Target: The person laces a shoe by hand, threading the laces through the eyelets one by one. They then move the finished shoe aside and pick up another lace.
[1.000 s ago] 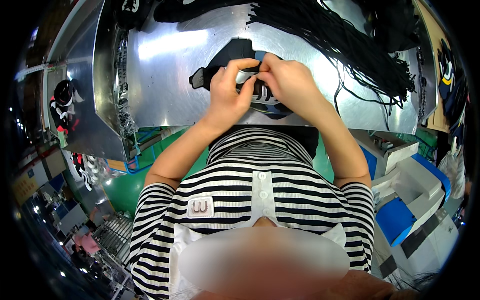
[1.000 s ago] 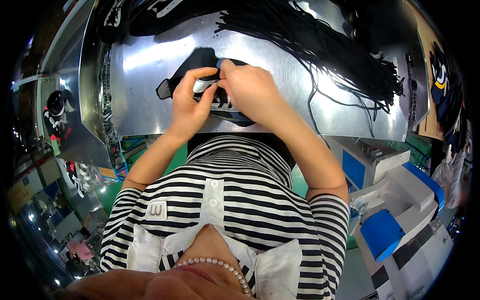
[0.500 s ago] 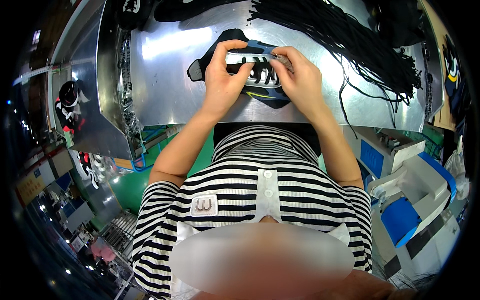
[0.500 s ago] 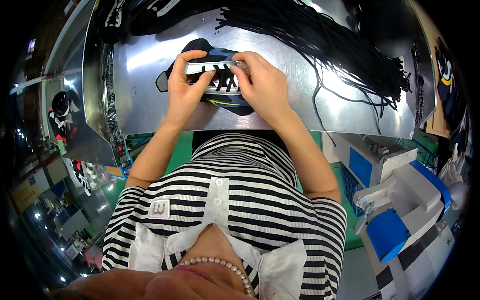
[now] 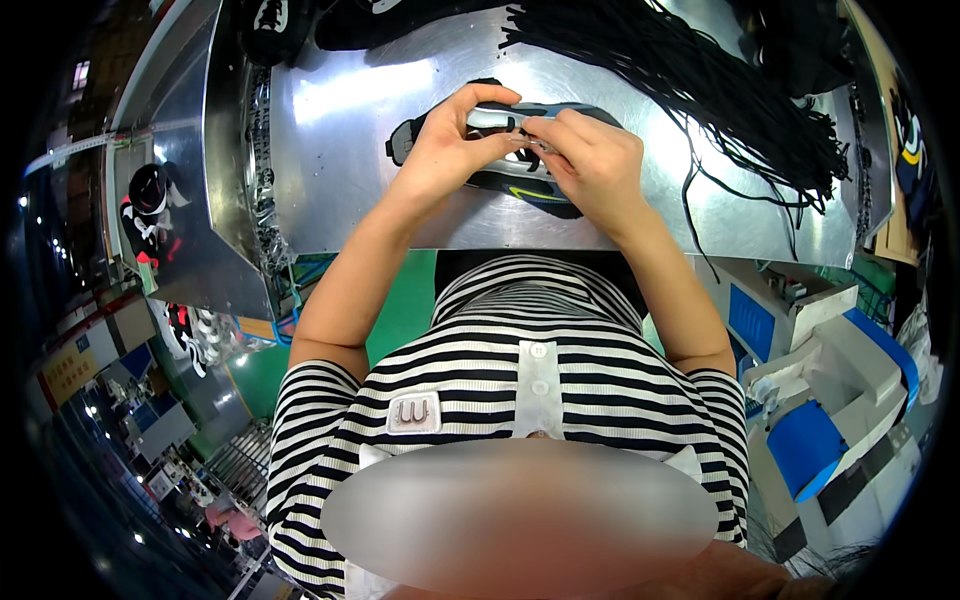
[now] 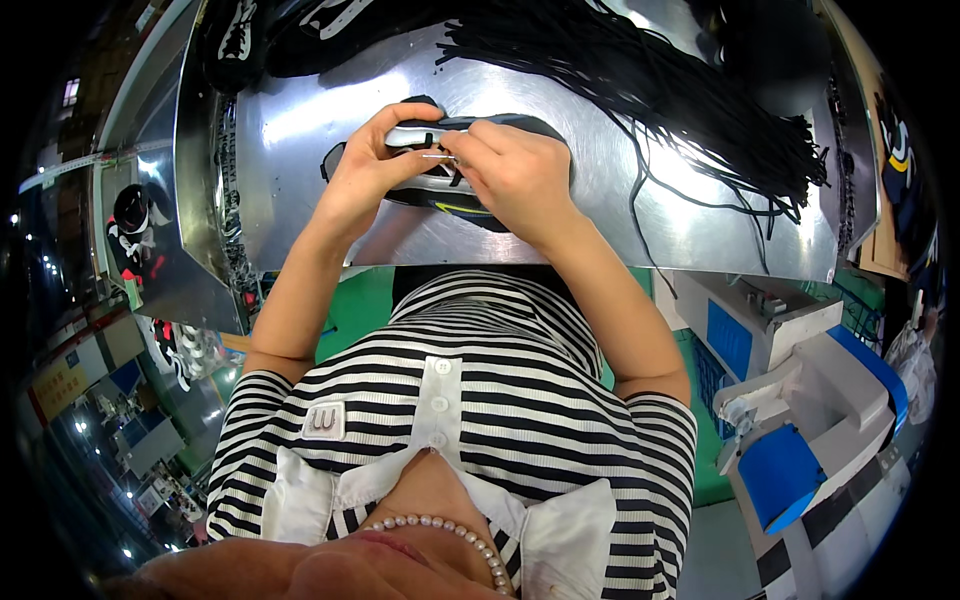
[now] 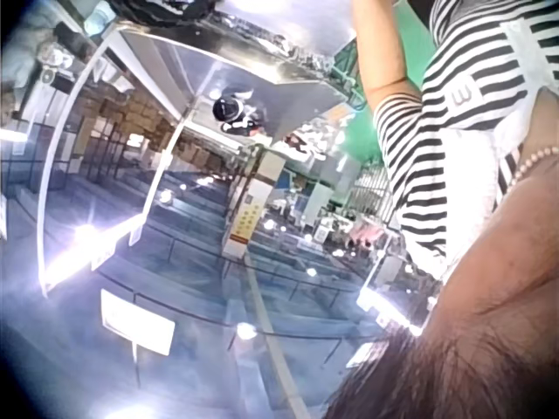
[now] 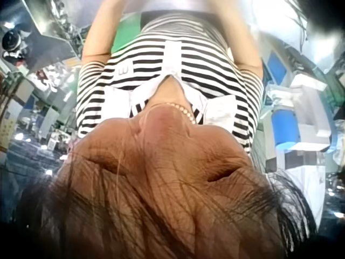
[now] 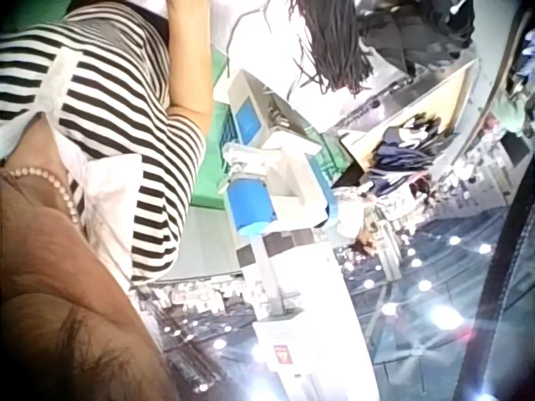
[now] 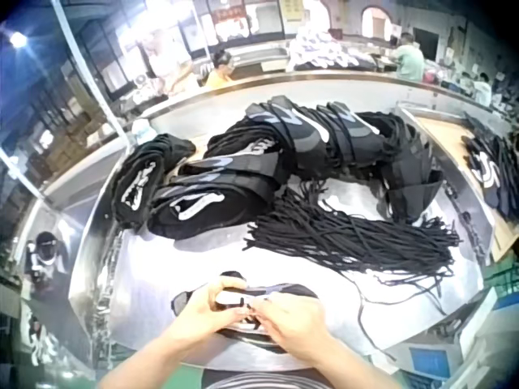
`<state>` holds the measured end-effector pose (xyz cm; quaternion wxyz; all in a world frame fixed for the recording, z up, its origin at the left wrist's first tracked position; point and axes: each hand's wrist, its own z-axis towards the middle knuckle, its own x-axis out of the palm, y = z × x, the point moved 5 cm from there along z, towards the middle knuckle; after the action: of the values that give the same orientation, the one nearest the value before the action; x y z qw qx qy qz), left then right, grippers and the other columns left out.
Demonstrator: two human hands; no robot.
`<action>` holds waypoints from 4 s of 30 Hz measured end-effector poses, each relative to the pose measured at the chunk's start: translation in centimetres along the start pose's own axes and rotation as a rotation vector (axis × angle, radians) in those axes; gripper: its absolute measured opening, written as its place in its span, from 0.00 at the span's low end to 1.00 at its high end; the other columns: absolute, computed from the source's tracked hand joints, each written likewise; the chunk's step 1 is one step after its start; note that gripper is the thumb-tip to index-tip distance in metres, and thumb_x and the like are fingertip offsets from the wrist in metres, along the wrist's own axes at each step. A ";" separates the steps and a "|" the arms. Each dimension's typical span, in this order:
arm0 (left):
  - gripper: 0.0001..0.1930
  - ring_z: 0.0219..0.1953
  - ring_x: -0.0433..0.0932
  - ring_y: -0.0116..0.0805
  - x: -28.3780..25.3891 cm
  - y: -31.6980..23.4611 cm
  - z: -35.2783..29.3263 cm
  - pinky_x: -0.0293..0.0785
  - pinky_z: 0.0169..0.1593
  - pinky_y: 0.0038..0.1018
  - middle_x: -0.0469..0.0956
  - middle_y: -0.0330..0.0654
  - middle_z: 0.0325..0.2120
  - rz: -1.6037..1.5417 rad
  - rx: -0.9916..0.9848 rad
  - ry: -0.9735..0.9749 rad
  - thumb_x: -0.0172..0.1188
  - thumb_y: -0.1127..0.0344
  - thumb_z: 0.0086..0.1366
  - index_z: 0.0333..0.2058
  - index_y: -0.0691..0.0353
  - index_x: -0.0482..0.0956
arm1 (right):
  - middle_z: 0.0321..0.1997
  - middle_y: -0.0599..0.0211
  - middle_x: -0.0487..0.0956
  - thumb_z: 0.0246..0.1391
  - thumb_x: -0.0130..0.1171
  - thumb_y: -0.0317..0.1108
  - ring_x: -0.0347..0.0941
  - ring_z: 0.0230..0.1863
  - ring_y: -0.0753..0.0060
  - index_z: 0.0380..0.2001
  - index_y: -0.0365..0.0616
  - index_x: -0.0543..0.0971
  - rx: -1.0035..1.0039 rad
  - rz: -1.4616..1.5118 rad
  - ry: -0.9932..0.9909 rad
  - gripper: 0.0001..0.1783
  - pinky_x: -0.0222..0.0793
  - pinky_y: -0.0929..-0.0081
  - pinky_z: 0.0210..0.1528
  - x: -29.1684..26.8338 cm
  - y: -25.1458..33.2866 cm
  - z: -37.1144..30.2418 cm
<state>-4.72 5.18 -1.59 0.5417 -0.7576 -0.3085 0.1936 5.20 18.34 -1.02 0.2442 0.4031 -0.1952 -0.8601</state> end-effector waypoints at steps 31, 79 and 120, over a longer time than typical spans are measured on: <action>0.20 0.41 0.80 0.30 0.6 -0.8 -3.2 0.74 0.46 0.24 0.82 0.45 0.38 0.504 0.275 0.003 0.59 0.69 0.69 0.57 0.63 0.67 | 0.28 0.80 0.79 0.57 0.66 0.36 0.68 0.31 0.90 0.38 0.38 0.85 1.061 0.760 0.272 0.12 0.63 0.88 0.33 -0.8 -1.5 -6.3; 0.13 0.35 0.84 0.45 3.2 0.3 -3.3 0.79 0.39 0.30 0.84 0.50 0.36 0.827 0.572 -0.003 0.66 0.71 0.60 0.43 0.65 0.81 | 0.22 0.68 0.78 0.61 0.59 0.34 0.73 0.24 0.79 0.36 0.39 0.75 0.811 0.488 0.566 0.09 0.68 0.76 0.29 -2.1 -1.2 -3.9; 0.23 0.21 0.69 0.43 1.8 1.9 0.1 0.67 0.29 0.35 0.68 0.52 0.18 0.442 0.317 -0.207 0.53 0.56 0.72 0.25 0.73 0.71 | 0.23 0.75 0.76 0.51 0.62 0.28 0.69 0.26 0.87 0.32 0.37 0.80 0.677 0.304 0.317 0.07 0.66 0.84 0.30 0.6 -4.6 -1.6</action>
<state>-2.96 6.01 -3.36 0.5636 -0.6887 -0.1554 0.4289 4.91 21.49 -4.78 0.2489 0.5548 -0.4849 -0.6286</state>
